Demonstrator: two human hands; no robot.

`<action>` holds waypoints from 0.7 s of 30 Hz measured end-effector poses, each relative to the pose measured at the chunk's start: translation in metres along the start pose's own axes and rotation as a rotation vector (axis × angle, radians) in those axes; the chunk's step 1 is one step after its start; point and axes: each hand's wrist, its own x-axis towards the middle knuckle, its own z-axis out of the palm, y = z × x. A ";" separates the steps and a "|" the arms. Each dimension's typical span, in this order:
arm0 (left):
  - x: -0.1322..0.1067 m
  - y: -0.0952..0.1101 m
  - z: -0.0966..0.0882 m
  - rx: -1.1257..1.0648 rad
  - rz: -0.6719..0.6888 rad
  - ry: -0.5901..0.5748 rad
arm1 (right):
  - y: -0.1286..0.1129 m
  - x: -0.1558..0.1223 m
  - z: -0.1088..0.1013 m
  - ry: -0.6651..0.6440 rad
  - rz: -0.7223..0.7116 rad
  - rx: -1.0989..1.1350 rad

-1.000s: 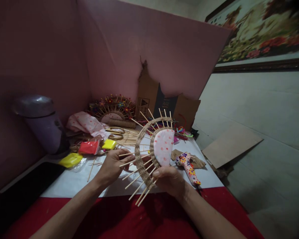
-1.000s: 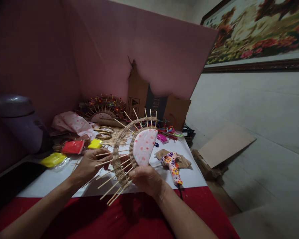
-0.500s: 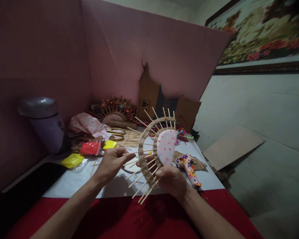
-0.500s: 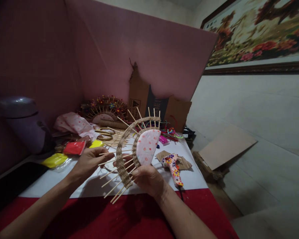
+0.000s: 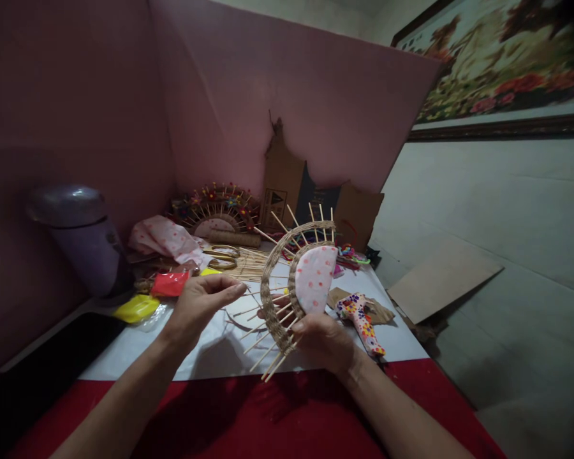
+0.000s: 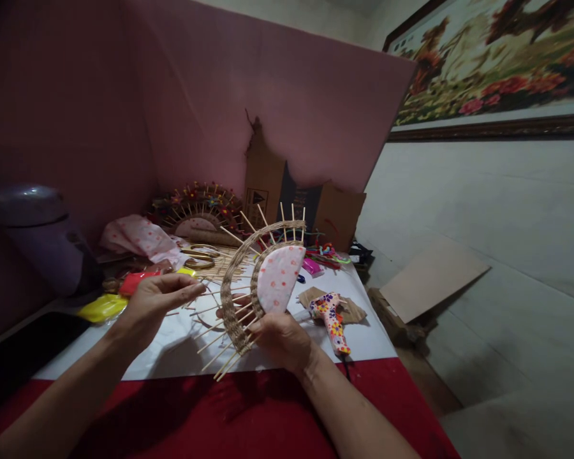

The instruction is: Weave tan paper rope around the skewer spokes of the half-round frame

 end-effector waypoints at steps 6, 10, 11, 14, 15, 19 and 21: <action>-0.007 -0.004 0.009 0.327 0.283 0.067 | 0.004 0.003 0.003 0.036 -0.039 -0.088; -0.008 -0.003 0.012 0.233 0.174 -0.076 | 0.006 0.004 0.002 0.037 -0.053 -0.117; -0.008 -0.002 0.012 0.217 0.164 -0.087 | 0.006 0.004 0.002 0.045 -0.056 -0.118; -0.008 -0.001 0.012 0.203 0.156 -0.069 | 0.006 0.004 0.003 0.074 -0.064 -0.120; -0.008 0.000 0.012 0.206 0.162 -0.065 | 0.005 0.004 0.003 0.070 -0.065 -0.121; -0.008 0.000 0.011 0.232 0.189 -0.073 | 0.005 0.003 0.002 0.031 -0.049 -0.126; -0.008 0.000 0.011 0.236 0.182 -0.069 | 0.005 0.003 0.001 0.029 -0.042 -0.126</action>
